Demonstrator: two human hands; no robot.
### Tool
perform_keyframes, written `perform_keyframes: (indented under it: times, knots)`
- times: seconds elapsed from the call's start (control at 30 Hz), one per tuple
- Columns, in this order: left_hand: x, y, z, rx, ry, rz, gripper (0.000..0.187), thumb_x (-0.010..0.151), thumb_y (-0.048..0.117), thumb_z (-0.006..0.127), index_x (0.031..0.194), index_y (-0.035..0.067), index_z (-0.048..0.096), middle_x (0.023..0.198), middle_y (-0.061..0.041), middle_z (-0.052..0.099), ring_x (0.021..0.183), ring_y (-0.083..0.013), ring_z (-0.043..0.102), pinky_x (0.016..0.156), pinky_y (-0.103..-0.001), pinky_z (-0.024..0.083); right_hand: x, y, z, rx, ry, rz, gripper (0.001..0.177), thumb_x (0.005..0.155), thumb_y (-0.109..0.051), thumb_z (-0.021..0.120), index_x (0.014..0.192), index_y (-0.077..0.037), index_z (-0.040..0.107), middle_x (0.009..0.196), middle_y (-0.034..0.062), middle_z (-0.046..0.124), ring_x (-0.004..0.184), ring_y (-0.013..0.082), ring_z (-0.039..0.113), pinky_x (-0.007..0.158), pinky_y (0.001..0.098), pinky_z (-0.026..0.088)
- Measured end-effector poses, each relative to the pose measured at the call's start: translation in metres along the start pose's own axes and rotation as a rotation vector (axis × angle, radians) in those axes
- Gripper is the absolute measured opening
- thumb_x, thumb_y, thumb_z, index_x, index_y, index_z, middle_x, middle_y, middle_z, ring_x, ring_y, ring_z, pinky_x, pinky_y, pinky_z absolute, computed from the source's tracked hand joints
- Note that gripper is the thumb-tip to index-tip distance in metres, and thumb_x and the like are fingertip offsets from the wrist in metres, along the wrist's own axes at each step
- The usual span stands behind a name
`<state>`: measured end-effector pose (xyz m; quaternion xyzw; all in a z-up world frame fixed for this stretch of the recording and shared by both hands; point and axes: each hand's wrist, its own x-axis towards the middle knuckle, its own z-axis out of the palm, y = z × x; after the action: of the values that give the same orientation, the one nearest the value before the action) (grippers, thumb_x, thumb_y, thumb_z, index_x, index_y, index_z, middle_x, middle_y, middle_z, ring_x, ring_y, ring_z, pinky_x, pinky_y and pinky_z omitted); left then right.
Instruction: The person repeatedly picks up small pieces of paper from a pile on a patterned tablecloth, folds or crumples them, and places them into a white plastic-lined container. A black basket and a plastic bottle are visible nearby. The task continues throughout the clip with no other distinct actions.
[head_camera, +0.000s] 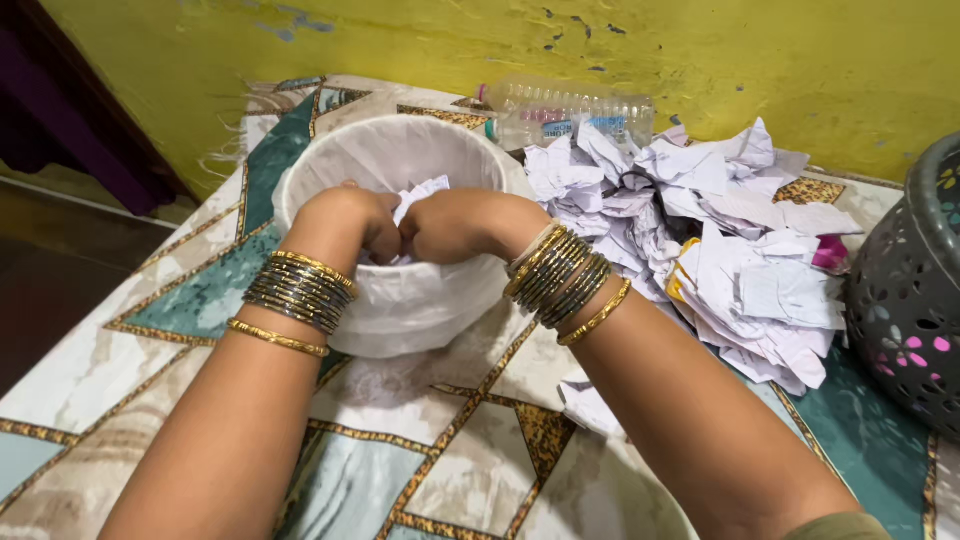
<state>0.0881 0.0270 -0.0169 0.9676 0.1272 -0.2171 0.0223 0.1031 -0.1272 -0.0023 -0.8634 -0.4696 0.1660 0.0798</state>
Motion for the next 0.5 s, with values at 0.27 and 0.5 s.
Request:
perform_keyframes:
  times: [0.27,0.5]
  knots:
    - [-0.034,0.014,0.006,0.185,0.270,-0.061,0.064,0.076,0.035,0.085,0.135,0.020,0.067,0.157,-0.010,0.042,0.140,-0.0346,0.044,0.105,-0.051,0.048,-0.029,0.002,0.014,0.154,0.747,-0.263,0.023,0.086,-0.009,0.058,0.102,-0.005,0.075,0.099,0.0174,0.075,0.093,0.0350,0.072,0.086,0.0416,0.056]
    - [-0.005,-0.008,0.022,0.104,0.652,0.082,0.028,0.084,0.009,0.069,0.111,0.008,0.078,0.136,-0.020,0.061,0.114,-0.0399,0.066,0.089,-0.050,0.057,-0.059,0.015,0.019,0.265,0.880,-0.331,0.028,0.089,-0.002,0.062,0.115,-0.003,0.070,0.109,0.0155,0.074,0.096,0.0325,0.071,0.086,0.0408,0.055]
